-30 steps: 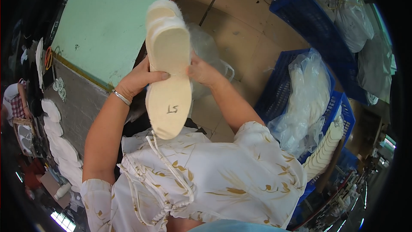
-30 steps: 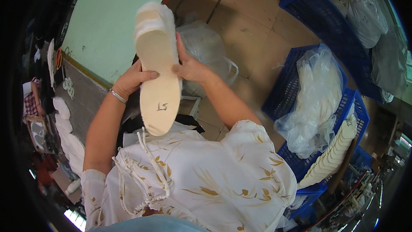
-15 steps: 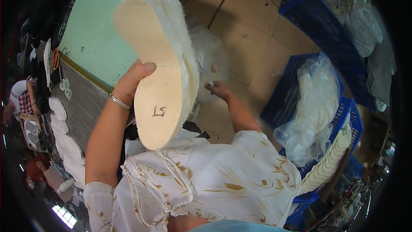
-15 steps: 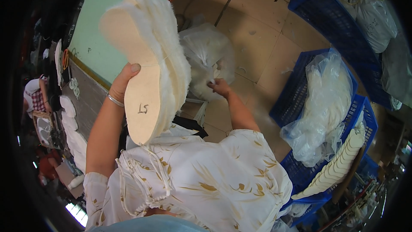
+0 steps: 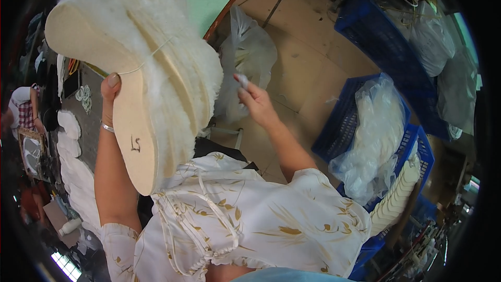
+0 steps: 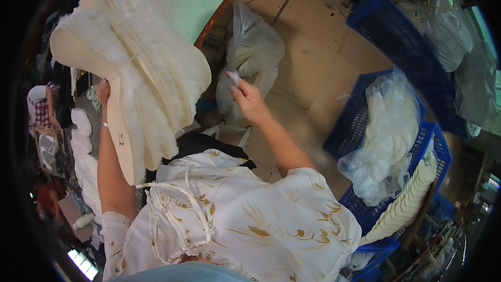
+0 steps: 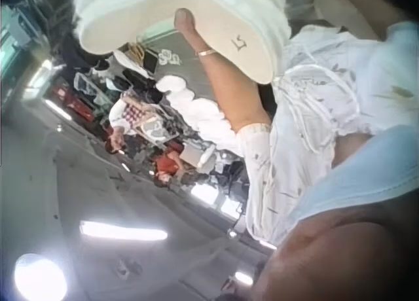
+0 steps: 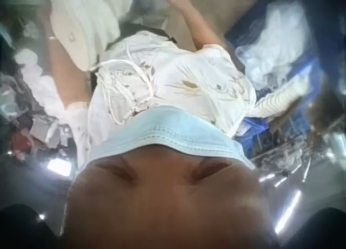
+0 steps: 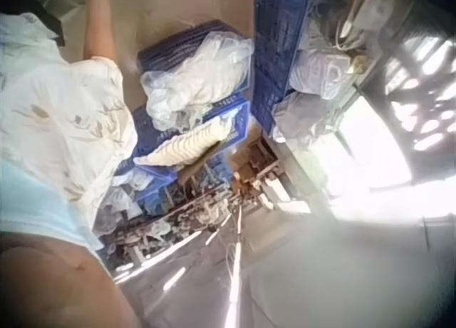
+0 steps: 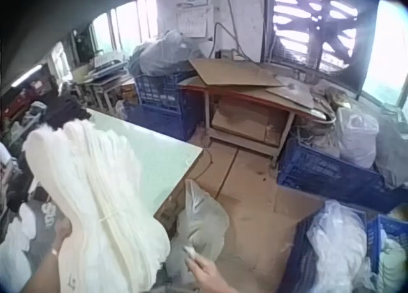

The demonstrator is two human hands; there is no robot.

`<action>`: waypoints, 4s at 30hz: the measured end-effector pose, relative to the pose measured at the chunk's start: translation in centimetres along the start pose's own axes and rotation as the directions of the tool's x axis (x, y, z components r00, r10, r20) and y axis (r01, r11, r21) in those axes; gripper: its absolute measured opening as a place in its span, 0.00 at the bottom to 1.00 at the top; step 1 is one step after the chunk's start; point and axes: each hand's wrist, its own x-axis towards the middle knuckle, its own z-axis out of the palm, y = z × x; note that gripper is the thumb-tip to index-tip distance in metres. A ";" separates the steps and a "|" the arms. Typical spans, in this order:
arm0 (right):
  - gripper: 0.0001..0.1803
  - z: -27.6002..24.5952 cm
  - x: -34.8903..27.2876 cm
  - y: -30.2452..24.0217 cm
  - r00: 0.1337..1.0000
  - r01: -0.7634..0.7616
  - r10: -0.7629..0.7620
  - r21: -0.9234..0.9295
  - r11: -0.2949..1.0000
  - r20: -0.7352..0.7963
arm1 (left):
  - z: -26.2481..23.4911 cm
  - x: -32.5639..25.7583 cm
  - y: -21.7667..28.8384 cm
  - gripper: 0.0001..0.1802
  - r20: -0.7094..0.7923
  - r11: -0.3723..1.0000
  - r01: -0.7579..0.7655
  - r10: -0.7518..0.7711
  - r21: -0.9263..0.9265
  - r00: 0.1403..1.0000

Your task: Cutting, stacking, and organizing shoe insole components in a manufacturing facility.

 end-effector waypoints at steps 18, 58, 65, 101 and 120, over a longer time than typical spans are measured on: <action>0.67 -3.5 2.6 -4.1 0.989 -0.117 0.079 0.328 0.938 0.126 | 6.4 3.9 -1.5 0.43 0.206 0.991 -0.070 0.045 0.118 0.977; 0.39 -34.1 -6.4 24.7 0.892 -0.207 0.444 0.797 0.567 -0.084 | 7.0 4.6 -9.4 0.33 -0.080 0.683 0.221 -0.233 0.696 0.969; 0.38 -16.8 -11.0 32.4 0.786 -0.314 0.618 0.854 0.414 -0.011 | 7.2 3.9 -10.0 0.34 -0.130 0.648 0.271 -0.257 0.712 0.958; 0.33 -19.5 3.5 29.5 0.674 -0.545 -0.034 -0.527 0.653 -0.738 | 0.8 2.0 -15.5 0.34 -0.279 0.570 0.465 -0.386 0.677 0.879; 0.35 -3.4 -6.6 36.1 0.502 -0.410 0.847 -0.815 0.409 0.173 | 1.6 2.3 -18.6 0.36 -0.172 0.401 0.351 -0.419 0.846 0.892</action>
